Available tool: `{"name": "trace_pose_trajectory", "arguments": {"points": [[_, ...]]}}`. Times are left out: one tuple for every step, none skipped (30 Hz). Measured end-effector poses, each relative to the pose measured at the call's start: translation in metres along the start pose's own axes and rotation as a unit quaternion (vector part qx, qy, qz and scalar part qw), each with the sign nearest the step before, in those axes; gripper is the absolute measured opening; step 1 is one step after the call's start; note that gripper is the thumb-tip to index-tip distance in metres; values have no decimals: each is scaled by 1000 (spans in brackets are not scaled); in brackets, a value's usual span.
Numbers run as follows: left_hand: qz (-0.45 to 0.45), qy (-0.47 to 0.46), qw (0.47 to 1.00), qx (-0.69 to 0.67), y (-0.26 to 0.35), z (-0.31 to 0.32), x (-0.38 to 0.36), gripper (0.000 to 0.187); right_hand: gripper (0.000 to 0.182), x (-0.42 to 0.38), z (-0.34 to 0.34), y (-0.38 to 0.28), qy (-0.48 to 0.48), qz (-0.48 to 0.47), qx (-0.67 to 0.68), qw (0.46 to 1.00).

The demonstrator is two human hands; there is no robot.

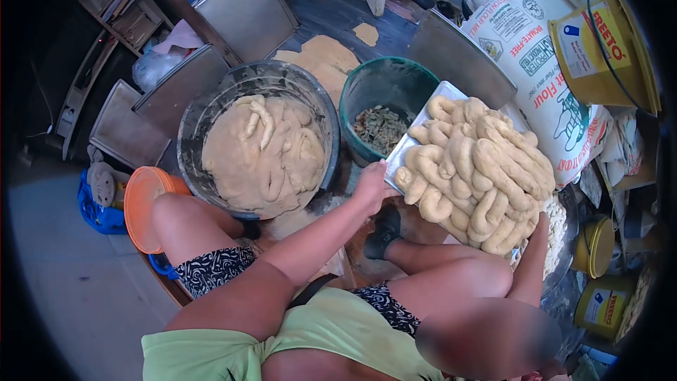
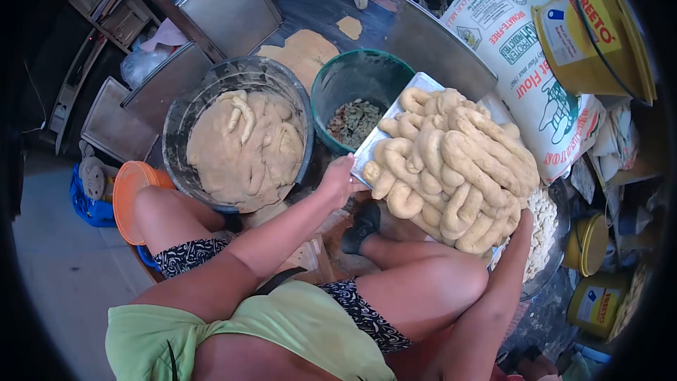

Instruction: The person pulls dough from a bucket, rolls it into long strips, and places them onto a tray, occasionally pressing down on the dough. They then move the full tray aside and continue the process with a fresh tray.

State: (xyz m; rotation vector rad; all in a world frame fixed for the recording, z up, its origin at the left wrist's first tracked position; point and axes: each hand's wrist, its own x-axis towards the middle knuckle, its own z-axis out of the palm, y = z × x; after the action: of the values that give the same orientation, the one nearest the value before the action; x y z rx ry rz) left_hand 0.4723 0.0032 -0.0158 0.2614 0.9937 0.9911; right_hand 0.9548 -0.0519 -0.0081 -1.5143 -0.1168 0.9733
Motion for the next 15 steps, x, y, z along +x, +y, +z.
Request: {"name": "trace_pose_trajectory", "arguments": {"points": [[8,-18,999,27,0,6,0,35,36,-1,-2,-1,4,-2,-1,1000],[15,-33,998,56,-1,14,-1,34,36,1,-7,-2,8,-1,-2,1000],[11,-36,998,57,-2,22,0,33,36,2,-10,-3,12,-1,-3,1000],[11,-36,998,58,-3,24,2,33,36,2,-13,-5,16,-4,-6,1000],[13,-38,997,60,-6,27,5,32,36,3,-17,-6,19,-4,-5,1000],[16,-41,997,63,-7,31,9,32,36,5,-20,-7,22,-5,-5,1000],[17,-43,997,64,-6,34,10,32,37,7,-24,-8,24,-5,-3,1000],[10,-41,997,67,-5,37,10,31,37,9,-30,-9,26,-5,-3,1000],[0,-37,997,70,-6,38,9,31,37,10,-33,-7,28,-3,-5,1000],[-1,-36,997,71,-8,41,9,31,37,11,-37,-6,31,0,-4,1000],[-12,-44,995,86,-9,43,8,31,37,11,-39,-2,33,3,-4,999],[-23,-52,993,101,-12,44,6,31,37,10,-42,1,36,6,-4,999],[-30,-70,991,107,-17,46,4,32,37,10,-45,3,38,8,-3,999],[-32,-70,991,107,-20,48,2,32,38,11,-47,3,41,10,-1,999],[-55,-77,988,119,-24,49,1,32,38,9,-51,4,44,11,1,999]]}}
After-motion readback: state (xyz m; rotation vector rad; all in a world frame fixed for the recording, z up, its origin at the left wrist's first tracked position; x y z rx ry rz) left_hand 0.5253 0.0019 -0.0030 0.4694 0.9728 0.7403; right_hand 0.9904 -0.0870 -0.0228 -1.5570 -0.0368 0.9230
